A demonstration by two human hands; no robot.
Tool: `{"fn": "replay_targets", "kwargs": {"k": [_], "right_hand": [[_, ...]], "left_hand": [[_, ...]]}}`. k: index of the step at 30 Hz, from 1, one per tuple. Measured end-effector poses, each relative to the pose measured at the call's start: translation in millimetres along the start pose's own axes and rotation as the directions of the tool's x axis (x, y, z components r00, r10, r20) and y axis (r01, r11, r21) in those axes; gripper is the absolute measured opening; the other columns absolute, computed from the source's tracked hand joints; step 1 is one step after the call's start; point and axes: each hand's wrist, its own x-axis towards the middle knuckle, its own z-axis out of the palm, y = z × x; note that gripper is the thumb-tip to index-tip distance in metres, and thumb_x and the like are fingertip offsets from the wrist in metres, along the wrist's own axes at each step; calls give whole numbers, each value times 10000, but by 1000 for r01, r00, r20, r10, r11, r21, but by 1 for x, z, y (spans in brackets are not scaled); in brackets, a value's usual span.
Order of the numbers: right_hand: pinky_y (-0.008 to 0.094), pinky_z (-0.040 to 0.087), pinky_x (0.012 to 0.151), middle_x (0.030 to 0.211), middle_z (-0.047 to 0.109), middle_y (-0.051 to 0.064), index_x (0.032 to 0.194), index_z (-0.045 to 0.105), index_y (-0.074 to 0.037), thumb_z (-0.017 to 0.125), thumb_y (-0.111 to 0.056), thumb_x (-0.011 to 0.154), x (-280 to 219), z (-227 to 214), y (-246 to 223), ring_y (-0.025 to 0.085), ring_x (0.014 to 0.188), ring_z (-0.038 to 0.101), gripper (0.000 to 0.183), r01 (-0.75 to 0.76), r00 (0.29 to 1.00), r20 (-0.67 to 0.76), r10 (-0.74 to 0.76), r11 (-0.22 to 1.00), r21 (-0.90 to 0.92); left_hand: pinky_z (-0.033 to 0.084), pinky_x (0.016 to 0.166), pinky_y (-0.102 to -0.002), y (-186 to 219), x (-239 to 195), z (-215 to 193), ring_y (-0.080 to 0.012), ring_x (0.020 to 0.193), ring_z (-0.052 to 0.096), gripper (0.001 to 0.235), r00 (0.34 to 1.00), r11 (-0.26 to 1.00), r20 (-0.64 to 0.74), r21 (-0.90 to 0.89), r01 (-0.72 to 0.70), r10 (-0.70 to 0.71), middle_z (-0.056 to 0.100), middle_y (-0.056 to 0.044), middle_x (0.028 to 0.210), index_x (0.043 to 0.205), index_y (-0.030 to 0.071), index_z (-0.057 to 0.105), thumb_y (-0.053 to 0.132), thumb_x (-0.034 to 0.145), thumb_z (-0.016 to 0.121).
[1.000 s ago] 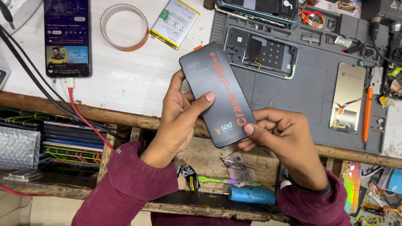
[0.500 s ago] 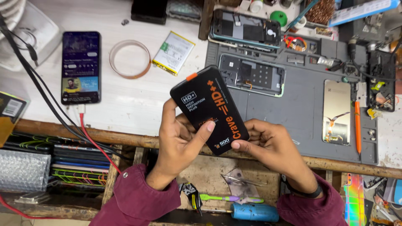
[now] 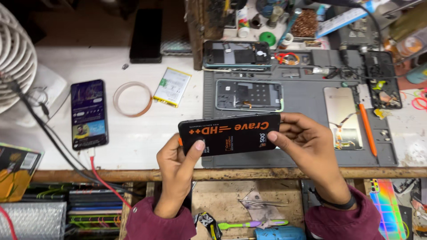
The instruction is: The person applies adhesive to the edges of a smartphone chassis, then places a display assembly onto the frame and presses it into place. The person handles the phone body and display, using a small adhesive tube and tweezers on a cluttered workbench.
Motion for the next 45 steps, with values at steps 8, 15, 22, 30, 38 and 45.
{"fn": "replay_targets", "kwargs": {"k": [8,15,22,30,38,45], "right_hand": [[262,601,839,1072,769,134,1262,649,68,699,9,924,8,-13,1,140,959,729,346,-69,998,-7,69,998,8],[260,597,687,1013,743,83,1213,650,43,715,-42,913,25,-16,34,117,855,707,318,-232,971,76,227,970,76],[282,604,663,961,733,97,1136,652,25,745,-39,892,31,-25,47,143,817,712,269,-368,924,153,351,924,106],[297,640,740,1042,762,123,1189,639,44,721,-23,886,27,-19,27,157,884,746,321,-237,968,115,225,966,105],[283,613,707,1033,781,132,1215,672,49,728,-22,897,28,-22,25,151,846,741,331,-251,964,113,241,965,80],[279,620,739,1079,785,126,1269,654,53,707,-28,906,28,-23,24,146,890,747,376,-247,963,134,232,963,109]], "left_hand": [[587,836,-248,-4,4,-7,-133,931,726,281,999,999,-46,52,6,-3,766,-153,1077,1208,-109,659,-3,955,721],[592,793,-234,-6,21,-17,-104,868,702,397,994,992,-71,88,89,-83,737,-107,982,1309,-88,610,-10,933,711],[595,715,-252,-11,23,-23,-123,814,719,356,985,986,-38,16,167,-166,739,-123,936,1271,-101,618,-24,936,713],[639,758,-276,-6,20,-18,-132,867,726,370,996,994,-22,69,85,-84,719,-113,975,1284,-76,598,-25,932,700],[610,772,-271,-10,20,-19,-121,886,694,325,999,995,-13,92,43,-42,714,-122,1011,1249,-85,610,-50,940,704],[629,804,-279,-7,20,-15,-117,907,704,280,999,992,10,117,45,-47,730,-127,1020,1198,-72,621,-42,931,701]]}}
